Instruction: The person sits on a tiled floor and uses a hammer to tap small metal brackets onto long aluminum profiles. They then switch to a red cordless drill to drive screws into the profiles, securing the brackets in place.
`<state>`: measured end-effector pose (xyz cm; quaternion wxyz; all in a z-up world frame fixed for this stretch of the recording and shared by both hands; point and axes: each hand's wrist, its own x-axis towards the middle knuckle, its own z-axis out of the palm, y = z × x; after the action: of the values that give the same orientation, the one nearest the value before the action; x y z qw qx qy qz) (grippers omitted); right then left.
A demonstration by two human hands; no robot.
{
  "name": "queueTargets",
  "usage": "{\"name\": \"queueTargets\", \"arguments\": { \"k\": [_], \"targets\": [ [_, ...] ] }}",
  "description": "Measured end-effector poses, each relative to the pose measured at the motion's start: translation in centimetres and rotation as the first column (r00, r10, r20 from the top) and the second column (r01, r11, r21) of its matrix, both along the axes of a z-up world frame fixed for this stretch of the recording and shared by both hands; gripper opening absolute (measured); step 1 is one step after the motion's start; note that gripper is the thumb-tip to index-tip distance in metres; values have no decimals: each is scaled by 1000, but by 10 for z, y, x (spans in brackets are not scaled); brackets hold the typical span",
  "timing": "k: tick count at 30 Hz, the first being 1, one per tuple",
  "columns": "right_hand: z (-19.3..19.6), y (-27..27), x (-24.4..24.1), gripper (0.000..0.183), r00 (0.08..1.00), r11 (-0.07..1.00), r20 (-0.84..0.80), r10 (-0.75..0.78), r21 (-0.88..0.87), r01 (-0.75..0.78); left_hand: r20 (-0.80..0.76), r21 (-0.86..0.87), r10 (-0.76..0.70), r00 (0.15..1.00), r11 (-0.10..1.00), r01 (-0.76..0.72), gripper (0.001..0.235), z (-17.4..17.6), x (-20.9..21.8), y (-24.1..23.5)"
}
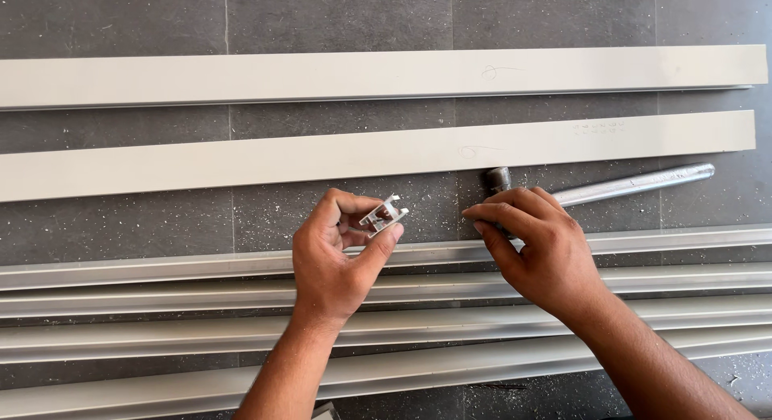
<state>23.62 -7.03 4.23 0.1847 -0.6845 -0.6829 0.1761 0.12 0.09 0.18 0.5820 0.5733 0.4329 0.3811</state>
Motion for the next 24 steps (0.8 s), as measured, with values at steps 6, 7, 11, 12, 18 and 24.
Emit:
{"name": "queueTargets", "arguments": {
  "k": [6,7,11,12,18,24],
  "targets": [
    [-3,-1,1,15,1000,1000,-5,-11,-25,11,-72,5,-45,996,999,46,21,3,1,0],
    [-3,-1,1,15,1000,999,-7,-14,-29,14,-73,7,-50,996,999,51,22,3,2,0],
    [-1,0,1,15,999,999,-27,-19,-31,18,-113,35,-84,990,995,88,23,3,2,1],
    [0,0,1,15,999,999,-28,-18,-32,17,-132,47,-94,987,994,101,24,3,2,1],
    [0,0,0,15,998,996,-47,-40,-80,36,-152,39,-98,984,994,105,25,4,2,2],
    [-5,0,-2,15,999,997,-36,-6,-73,3,-107,-1,-91,990,996,92,25,3,2,3]
  ]
}}
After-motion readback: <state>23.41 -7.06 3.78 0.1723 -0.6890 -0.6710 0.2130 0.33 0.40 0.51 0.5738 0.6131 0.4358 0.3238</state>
